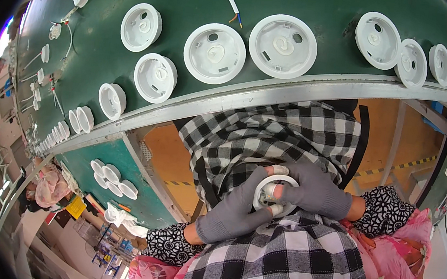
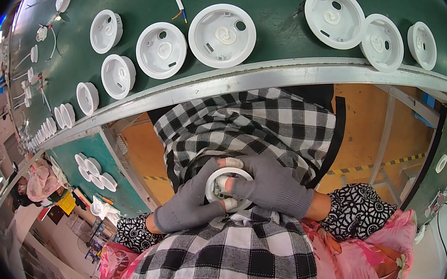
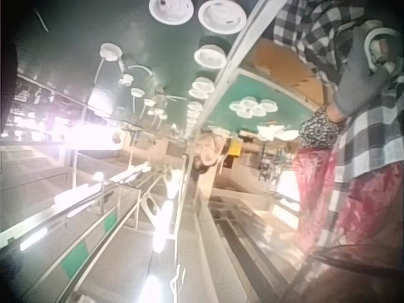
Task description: The person assembles light fixtures by threading the wires of LED circuit boards through circular plastic casings, pressing the boards firmly into the casings by hand, and placing the assembled units onto the conveyor table.
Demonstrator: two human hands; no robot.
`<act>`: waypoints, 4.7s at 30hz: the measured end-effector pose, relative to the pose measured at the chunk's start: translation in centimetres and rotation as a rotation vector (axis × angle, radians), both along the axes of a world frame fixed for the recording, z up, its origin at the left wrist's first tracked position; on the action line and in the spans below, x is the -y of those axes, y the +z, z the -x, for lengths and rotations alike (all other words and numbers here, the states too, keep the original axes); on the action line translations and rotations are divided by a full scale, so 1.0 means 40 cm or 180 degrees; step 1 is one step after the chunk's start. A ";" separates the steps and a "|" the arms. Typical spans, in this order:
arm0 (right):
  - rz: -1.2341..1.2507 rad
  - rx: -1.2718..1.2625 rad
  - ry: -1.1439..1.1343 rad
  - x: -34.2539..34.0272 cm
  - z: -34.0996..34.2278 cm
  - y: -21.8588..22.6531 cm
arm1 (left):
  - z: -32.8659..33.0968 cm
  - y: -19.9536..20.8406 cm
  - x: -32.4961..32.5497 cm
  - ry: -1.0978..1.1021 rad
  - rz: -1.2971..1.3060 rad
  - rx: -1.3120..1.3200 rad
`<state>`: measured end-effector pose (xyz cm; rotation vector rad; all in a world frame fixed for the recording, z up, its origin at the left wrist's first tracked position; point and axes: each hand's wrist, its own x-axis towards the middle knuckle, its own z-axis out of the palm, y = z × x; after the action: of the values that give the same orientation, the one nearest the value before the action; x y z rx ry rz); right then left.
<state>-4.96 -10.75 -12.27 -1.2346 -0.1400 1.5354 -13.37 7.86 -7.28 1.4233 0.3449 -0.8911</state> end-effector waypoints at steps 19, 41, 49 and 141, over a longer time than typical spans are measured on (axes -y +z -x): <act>0.0170 0.0892 0.0269 0.010 0.010 0.019 | 0.017 -0.012 -0.001 0.0834 0.0450 -0.0315; -0.0298 0.0187 0.0327 0.023 -0.041 -0.025 | 0.009 -0.033 -0.014 0.0893 0.0830 -0.0339; -0.0353 0.0224 0.0357 0.020 -0.060 -0.017 | 0.003 -0.043 -0.008 0.0338 0.0248 0.0262; 0.0133 0.1279 -0.0492 -0.021 0.013 -0.003 | 0.012 -0.024 0.039 0.1276 -0.0944 0.0651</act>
<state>-5.47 -9.89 -12.38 -1.5403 -0.2683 1.1496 -13.86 6.28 -8.23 1.6258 0.6001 -0.3741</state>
